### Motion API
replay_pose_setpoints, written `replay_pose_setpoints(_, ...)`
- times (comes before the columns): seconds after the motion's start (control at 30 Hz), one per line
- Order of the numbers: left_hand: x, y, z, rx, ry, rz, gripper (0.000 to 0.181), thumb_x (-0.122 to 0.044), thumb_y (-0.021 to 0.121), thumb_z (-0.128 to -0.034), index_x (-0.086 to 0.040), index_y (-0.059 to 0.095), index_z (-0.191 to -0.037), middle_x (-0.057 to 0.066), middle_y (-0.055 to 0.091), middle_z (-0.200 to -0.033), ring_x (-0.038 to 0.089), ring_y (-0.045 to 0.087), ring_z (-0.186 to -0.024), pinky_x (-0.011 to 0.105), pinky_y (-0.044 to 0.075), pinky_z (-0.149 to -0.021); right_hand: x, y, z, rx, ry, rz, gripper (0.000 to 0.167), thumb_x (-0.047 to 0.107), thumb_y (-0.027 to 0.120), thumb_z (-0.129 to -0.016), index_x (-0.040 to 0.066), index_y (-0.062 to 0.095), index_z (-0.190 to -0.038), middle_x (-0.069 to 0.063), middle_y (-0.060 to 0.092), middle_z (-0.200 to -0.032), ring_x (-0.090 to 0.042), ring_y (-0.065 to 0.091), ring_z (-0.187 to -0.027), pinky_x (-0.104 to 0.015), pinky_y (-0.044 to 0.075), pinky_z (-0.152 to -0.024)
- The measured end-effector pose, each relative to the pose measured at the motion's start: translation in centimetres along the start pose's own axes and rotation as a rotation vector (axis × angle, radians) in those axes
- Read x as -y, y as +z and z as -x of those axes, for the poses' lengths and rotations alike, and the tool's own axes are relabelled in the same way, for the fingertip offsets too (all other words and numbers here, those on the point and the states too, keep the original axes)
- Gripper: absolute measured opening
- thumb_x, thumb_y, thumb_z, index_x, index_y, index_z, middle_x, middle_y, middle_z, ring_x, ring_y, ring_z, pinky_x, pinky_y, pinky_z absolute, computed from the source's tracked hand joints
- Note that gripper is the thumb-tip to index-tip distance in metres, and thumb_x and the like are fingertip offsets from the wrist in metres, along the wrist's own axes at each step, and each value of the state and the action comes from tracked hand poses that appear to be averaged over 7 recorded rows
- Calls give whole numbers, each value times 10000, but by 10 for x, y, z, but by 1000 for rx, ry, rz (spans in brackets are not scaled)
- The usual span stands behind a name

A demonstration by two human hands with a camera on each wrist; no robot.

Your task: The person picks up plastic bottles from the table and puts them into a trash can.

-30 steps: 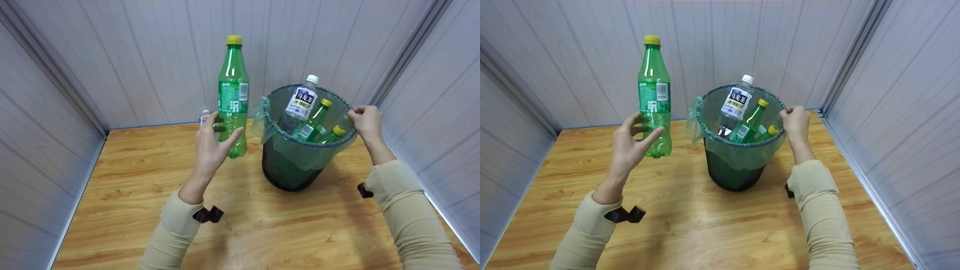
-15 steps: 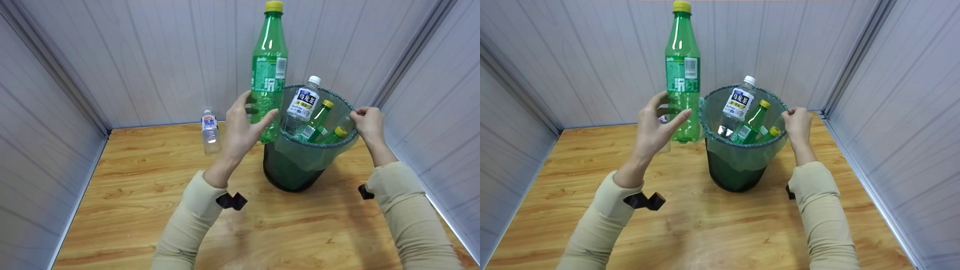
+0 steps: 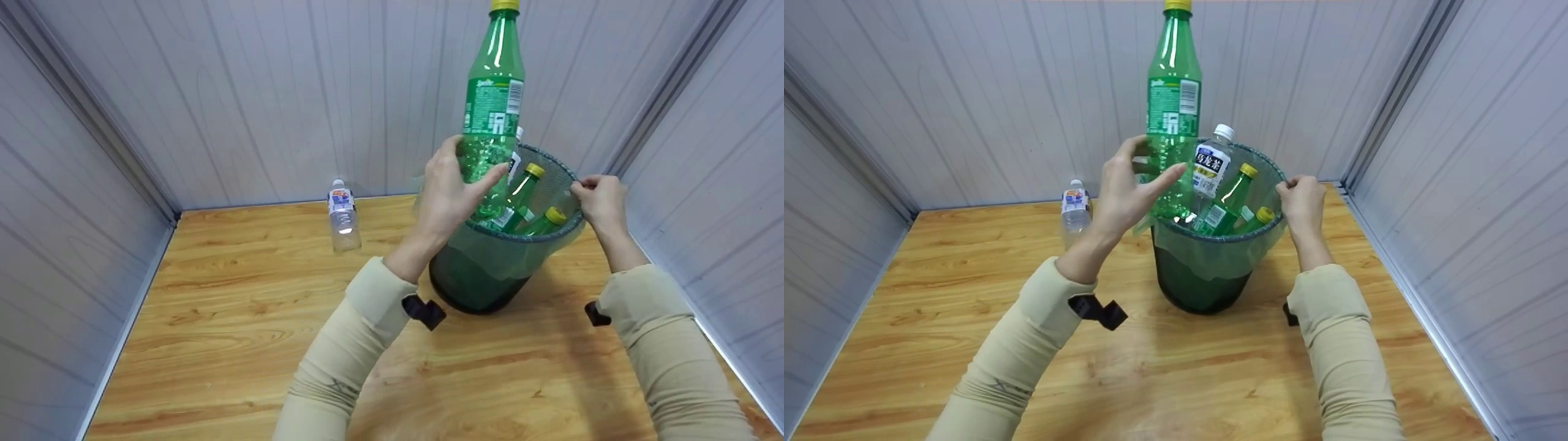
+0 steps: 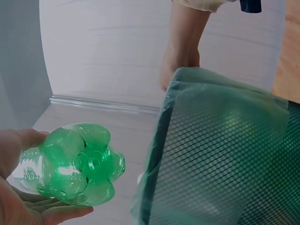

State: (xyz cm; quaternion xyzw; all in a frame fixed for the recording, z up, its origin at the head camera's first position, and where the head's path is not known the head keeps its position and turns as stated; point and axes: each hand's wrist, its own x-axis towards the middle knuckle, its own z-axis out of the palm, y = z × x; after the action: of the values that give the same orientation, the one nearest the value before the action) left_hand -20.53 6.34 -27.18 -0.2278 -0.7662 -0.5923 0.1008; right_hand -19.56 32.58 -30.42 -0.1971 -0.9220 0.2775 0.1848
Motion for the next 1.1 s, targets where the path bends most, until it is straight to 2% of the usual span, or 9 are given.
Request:
replay_pose_setpoints(0.23, -2, 26, -7, 45, -11, -94, 635, -404, 646, -773, -37, 403, -1231, 48, 523, -1048, 110, 524, -906, 174, 457, -690, 1, -2, -1, -10, -49, 16, 290, 131, 463, -853, -90, 634, -932, -93, 580, -743, -27, 413, -522, -156, 353, -461)
replay_pose_setpoints(0.47, -1, 49, -9, 81, -46, -224, 648, -441, 634, -768, -52, 393, -1227, 27, 507, -1029, 95, 530, -889, 194, 467, -713, 2, 0, 0, -19, -27, 8, 310, 145, 471, -853, -100, 621, -967, -176, 596, -846, -94, 463, -608, -156, 360, -481)
replay_pose_setpoints(0.63, 2, 61, -11, 91, -59, -323, 647, -455, 631, -765, -43, 402, -1208, 29, 514, -1027, 99, 525, -898, 202, 464, -734, 2, 0, 1, 14, 2, 1, 342, 167, 454, -878, -101, 596, -1034, -235, 582, -968, -186, 522, -724, -183, 406, -521)
replay_pose_setpoints(0.73, 3, 68, -12, 106, -75, -375, 653, -464, 622, -767, -44, 397, -1212, 32, 513, -1053, 94, 520, -914, 201, 458, -756, 2, -1, 0, 22, 1, 7, 350, 177, 448, -885, -99, 591, -1046, -234, 576, -982, -205, 524, -754, -189, 413, -538)
replay_pose_setpoints(0.9, 4, 78, -13, 153, -127, -429, 659, -462, 614, -773, -49, 385, -1232, 29, 500, -1067, 88, 527, -917, 208, 463, -759, 2, -1, 0, 12, 2, 16, 335, 176, 460, -879, -88, 608, -1025, -205, 588, -942, -147, 500, -690, -175, 389, -520)
replay_pose_setpoints(1.1, 6, 86, -14, 177, -162, -498, 689, -487, 621, -753, -49, 392, -1233, 23, 515, -1073, 93, 541, -923, 219, 464, -768, 2, -2, 2, -8, -8, 30, 323, 166, 464, -866, -84, 623, -996, -199, 604, -907, -100, 486, -629, -167, 381, -502)
